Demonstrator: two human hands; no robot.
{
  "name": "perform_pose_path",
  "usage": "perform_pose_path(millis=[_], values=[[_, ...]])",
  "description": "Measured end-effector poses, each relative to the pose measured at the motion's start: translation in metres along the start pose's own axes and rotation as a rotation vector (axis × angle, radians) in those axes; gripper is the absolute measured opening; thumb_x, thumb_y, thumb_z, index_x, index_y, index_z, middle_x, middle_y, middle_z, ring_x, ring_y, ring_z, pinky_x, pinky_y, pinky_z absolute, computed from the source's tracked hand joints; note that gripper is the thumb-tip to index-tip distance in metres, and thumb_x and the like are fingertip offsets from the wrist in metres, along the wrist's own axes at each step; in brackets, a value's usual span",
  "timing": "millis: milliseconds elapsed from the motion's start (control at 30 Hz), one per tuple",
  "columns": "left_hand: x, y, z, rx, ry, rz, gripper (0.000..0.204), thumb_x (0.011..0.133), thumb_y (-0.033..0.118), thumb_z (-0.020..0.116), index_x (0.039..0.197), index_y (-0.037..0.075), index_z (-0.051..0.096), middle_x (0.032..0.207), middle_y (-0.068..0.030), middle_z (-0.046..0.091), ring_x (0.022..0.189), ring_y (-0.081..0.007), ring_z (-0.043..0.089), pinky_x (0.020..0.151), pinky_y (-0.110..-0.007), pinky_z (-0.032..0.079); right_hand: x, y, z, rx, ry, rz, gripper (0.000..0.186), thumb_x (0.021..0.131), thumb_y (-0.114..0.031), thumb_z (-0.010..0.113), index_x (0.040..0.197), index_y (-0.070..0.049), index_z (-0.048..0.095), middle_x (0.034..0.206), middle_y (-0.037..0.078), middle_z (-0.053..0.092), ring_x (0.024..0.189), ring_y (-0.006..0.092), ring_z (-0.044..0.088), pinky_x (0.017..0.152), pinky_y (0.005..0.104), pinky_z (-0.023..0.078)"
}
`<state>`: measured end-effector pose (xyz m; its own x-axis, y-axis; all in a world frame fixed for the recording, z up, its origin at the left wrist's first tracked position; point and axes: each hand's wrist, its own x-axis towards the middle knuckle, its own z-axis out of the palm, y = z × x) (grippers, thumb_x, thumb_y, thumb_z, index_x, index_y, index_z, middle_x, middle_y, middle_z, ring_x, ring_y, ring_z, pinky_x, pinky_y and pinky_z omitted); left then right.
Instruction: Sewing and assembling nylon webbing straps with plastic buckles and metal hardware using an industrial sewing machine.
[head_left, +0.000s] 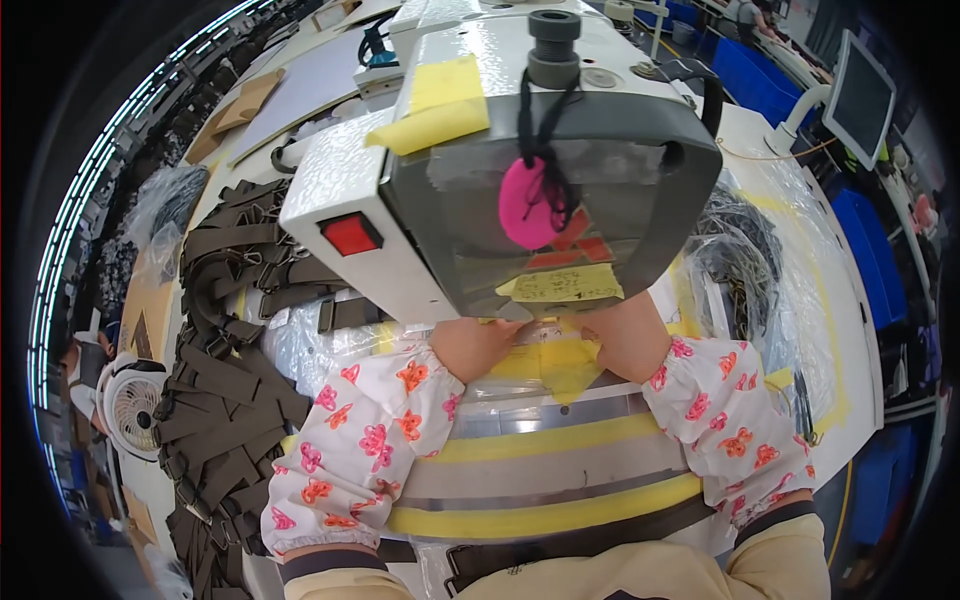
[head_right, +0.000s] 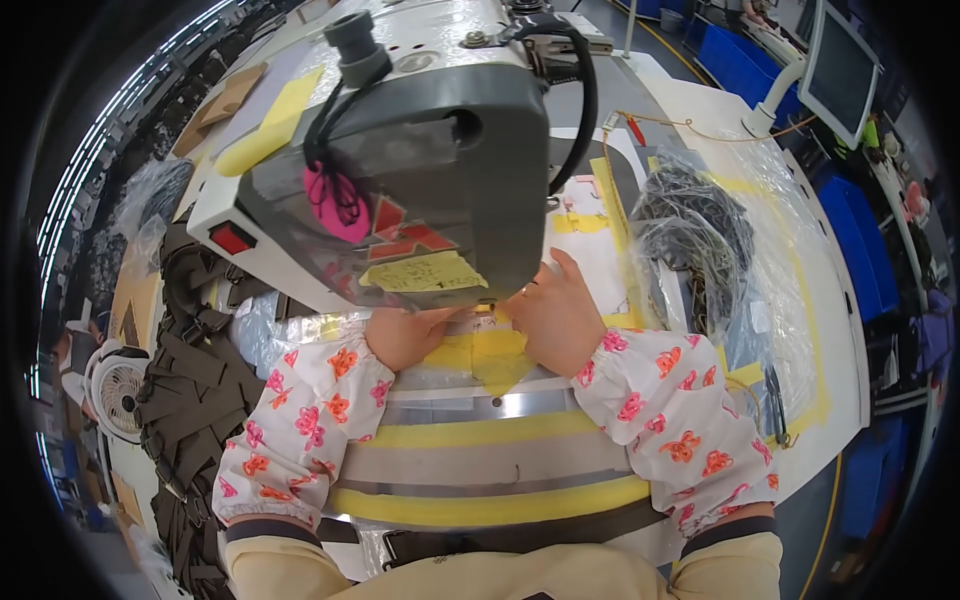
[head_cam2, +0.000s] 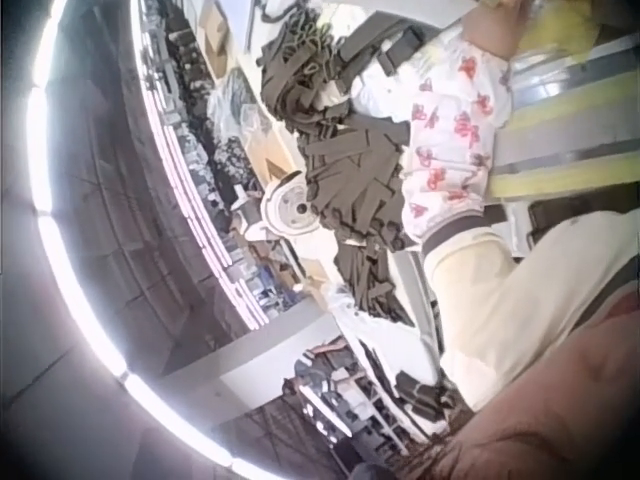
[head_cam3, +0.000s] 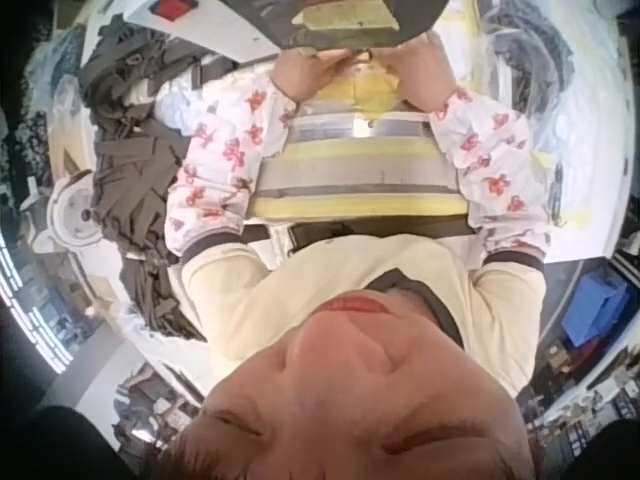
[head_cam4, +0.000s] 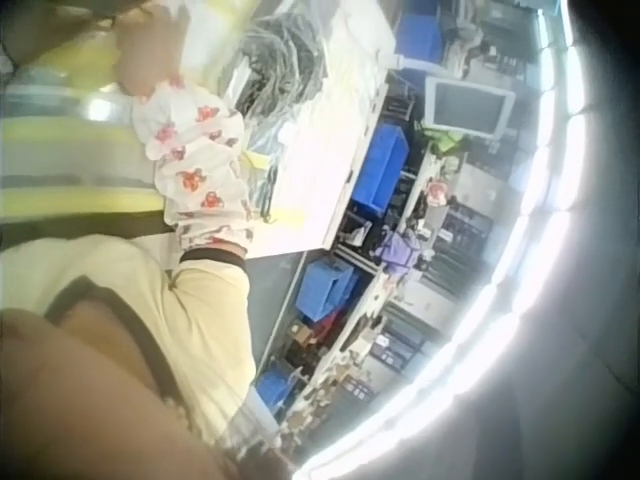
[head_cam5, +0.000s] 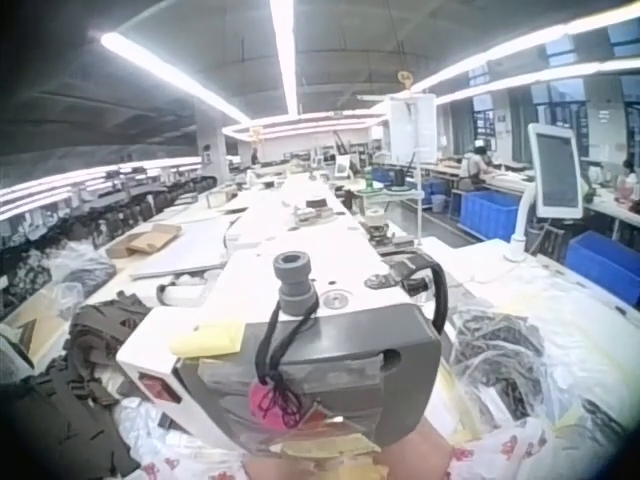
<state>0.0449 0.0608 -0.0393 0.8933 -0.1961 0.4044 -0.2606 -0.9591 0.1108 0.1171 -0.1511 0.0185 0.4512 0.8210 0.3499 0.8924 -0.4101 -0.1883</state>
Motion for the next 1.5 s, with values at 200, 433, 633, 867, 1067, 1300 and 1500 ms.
perform_pose_path(millis=[200, 433, 633, 867, 1067, 1300, 1500], values=[[0.005, 0.010, -0.012, -0.072, 0.101, -0.041, 0.019, 0.083, 0.030, 0.053, 0.100, 0.032, 0.061, 0.058, -0.0043, 0.058, 0.042, -0.0272, 0.057, 0.035, -0.039, 0.045, -0.001, 0.006, 0.005, 0.131, -0.067, 0.113, 0.018, 0.053, 0.000, 0.062, 0.066, -0.012, 0.064, 0.078, 0.005, 0.061, 0.087, 0.0255, 0.054, 0.088, 0.0386, 0.033], [-0.016, -0.005, -0.086, -0.091, 0.100, 0.008, 0.030, 0.070, 0.007, 0.061, 0.099, 0.003, 0.056, 0.093, -0.0107, 0.058, 0.090, -0.0279, 0.056, 0.074, -0.039, 0.045, -0.003, 0.014, 0.016, 0.201, 0.246, 0.003, 0.021, 0.058, 0.001, 0.060, 0.077, -0.007, 0.061, 0.073, 0.006, 0.058, 0.081, 0.0264, 0.054, 0.077, 0.0392, 0.040], [-0.078, -0.058, -0.104, 0.286, 0.083, -0.230, 0.027, 0.073, 0.005, 0.055, 0.100, 0.004, 0.057, 0.104, -0.0095, 0.059, 0.095, -0.0248, 0.057, 0.084, -0.035, 0.042, -0.008, 0.014, 0.013, 0.141, 0.122, -0.135, 0.028, 0.063, 0.001, 0.060, 0.090, -0.003, 0.057, 0.069, 0.007, 0.059, 0.070, 0.0263, 0.058, 0.060, 0.0364, 0.047], [-0.088, -0.094, -0.134, 0.471, 0.259, -0.124, 0.033, 0.065, -0.003, 0.054, 0.095, 0.007, 0.063, 0.095, -0.0070, 0.064, 0.092, -0.0215, 0.061, 0.080, -0.033, 0.046, 0.002, -0.033, 0.013, 0.096, 0.200, -0.387, 0.024, 0.060, -0.002, 0.059, 0.082, -0.001, 0.050, 0.079, 0.011, 0.055, 0.064, 0.0251, 0.057, 0.054, 0.0345, 0.047], [-0.100, -0.197, -0.130, 0.677, 0.045, -0.364, 0.041, 0.076, 0.001, 0.051, 0.114, 0.014, 0.057, 0.115, -0.0021, 0.060, 0.106, -0.0168, 0.055, 0.090, -0.032, 0.040, 0.061, -0.086, 0.047, -0.083, 0.040, -0.318, 0.022, 0.065, -0.005, 0.057, 0.086, -0.002, 0.052, 0.090, 0.009, 0.052, 0.083, 0.0227, 0.054, 0.065, 0.0328, 0.047], [-0.089, -0.069, -0.142, 0.153, -0.014, -0.327, 0.040, 0.080, 0.001, 0.055, 0.119, 0.005, 0.049, 0.116, -0.0171, 0.052, 0.101, -0.0353, 0.053, 0.084, -0.038, 0.044, -0.026, -0.066, -0.023, 0.194, -0.126, -0.312, 0.032, 0.063, -0.018, 0.068, 0.088, -0.003, 0.055, 0.094, 0.010, 0.053, 0.088, 0.0266, 0.053, 0.071, 0.0353, 0.045], [-0.124, 0.100, -0.162, -0.581, -0.491, -0.196, 0.037, 0.064, 0.012, 0.073, 0.097, 0.004, 0.059, 0.092, -0.0101, 0.055, 0.083, -0.0289, 0.056, 0.069, -0.036, 0.046, -0.123, -0.067, -0.076, 0.316, -0.582, -0.149, 0.037, 0.060, -0.026, 0.073, 0.084, -0.005, 0.053, 0.083, 0.009, 0.051, 0.076, 0.0270, 0.051, 0.066, 0.0351, 0.041]])
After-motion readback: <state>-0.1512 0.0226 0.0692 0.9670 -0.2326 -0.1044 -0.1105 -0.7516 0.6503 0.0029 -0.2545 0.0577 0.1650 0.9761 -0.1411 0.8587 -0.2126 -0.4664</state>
